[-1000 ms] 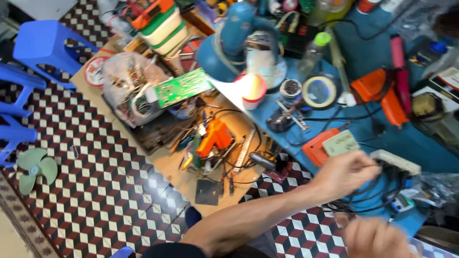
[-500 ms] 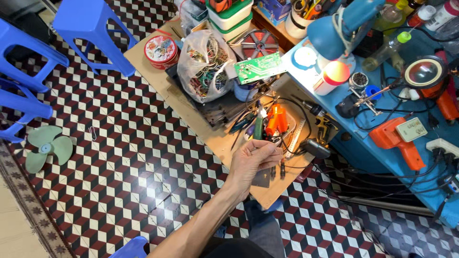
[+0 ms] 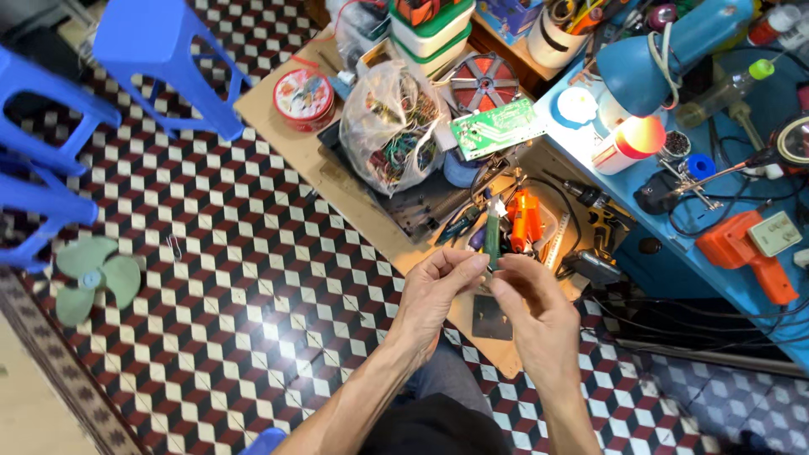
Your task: The person works on a green circuit board at a cluttered electronics repair bench, first manipulating a small component or wire by hand, then picking up an orange soldering tool and soldering points on the board while holding it steady with the other hand. They reposition the board and continue soldering, then turn the board over to work on it by hand.
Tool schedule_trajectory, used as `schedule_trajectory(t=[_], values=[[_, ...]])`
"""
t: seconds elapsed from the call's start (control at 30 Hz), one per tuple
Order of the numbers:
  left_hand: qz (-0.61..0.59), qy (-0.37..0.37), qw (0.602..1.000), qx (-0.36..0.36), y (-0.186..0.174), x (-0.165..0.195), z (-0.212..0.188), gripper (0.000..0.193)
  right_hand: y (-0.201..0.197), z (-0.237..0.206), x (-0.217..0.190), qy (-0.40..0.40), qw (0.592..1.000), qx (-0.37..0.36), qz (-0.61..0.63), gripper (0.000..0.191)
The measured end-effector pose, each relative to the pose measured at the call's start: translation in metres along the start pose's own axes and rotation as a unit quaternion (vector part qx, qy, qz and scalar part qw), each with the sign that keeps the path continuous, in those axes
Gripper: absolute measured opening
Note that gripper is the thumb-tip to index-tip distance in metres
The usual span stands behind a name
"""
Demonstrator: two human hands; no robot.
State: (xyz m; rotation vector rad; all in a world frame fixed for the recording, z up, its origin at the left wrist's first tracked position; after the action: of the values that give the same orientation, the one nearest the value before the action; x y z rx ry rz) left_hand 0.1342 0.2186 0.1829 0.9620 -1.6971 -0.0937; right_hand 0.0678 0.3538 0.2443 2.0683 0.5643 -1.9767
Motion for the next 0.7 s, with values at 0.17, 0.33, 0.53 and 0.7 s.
schedule_trajectory(t=[0.17, 0.33, 0.53, 0.7], values=[[0.002, -0.046, 0.999, -0.021, 0.009, 0.027, 0.034, 0.019, 0.015, 0.037, 0.005, 0.067, 0.995, 0.075, 0.023, 0.019], [-0.004, -0.076, 0.996, -0.047, 0.008, 0.072, 0.072, 0.02, 0.045, 0.08, -0.044, 0.0, 0.995, 0.089, -0.044, 0.016], [-0.042, -0.134, 0.988, -0.069, -0.036, 0.103, 0.132, 0.017, 0.104, 0.128, -0.033, 0.046, 0.986, 0.143, -0.077, 0.013], [0.04, -0.153, 0.981, -0.108, -0.084, 0.14, 0.161, 0.021, 0.166, 0.136, -0.04, 0.009, 0.969, 0.224, -0.103, 0.014]])
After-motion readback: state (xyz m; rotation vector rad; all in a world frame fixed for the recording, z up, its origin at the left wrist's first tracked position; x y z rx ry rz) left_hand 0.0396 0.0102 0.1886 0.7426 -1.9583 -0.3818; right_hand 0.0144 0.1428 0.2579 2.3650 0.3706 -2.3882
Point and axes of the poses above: each hand's wrist, its own z-axis towards the middle knuckle, its own y-axis out of the palm, x = y × z, the point moved 10 cm from there along z, towards the middle knuckle, and after that the axes turned 3 degrees about z, right-handed, at the moved point
